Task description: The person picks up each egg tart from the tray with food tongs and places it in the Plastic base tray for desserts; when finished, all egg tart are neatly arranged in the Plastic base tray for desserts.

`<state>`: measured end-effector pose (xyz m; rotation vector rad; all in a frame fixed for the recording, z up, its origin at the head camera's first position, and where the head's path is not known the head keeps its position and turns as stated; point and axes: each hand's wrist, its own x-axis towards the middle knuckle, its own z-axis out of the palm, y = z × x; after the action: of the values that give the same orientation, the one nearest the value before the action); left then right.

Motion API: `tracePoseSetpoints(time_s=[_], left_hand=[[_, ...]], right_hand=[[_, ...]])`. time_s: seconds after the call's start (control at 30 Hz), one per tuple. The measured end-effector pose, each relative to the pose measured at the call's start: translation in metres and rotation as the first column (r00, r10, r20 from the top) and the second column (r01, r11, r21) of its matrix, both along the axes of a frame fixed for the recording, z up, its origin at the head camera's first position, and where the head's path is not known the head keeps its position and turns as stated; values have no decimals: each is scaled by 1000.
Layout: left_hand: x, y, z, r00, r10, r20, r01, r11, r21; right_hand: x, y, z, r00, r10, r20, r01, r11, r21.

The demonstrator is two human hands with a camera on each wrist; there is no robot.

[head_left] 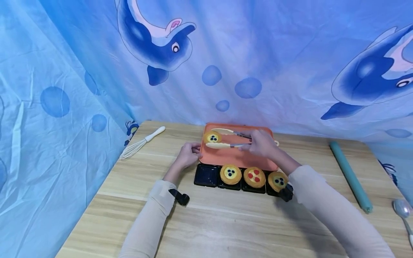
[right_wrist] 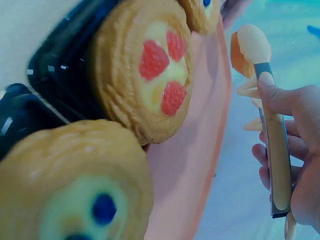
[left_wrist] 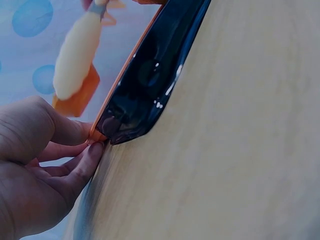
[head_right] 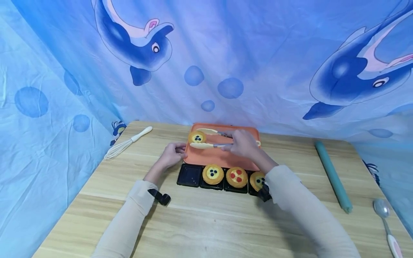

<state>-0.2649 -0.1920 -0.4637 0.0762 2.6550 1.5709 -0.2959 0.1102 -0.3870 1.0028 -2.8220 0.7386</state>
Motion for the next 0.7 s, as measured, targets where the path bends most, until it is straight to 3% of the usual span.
tracePoseSetpoints(time_s=[0.43,0.7], left_hand=[[2,0,1,1000,-3,-20,3,1000,21],[3,0,2,1000,-7,-8,7,1000,18]], right_hand=[[56,10,11,993,121,3,-121,992,-25],[74,8,9,991,136,11,-135,991,-13]])
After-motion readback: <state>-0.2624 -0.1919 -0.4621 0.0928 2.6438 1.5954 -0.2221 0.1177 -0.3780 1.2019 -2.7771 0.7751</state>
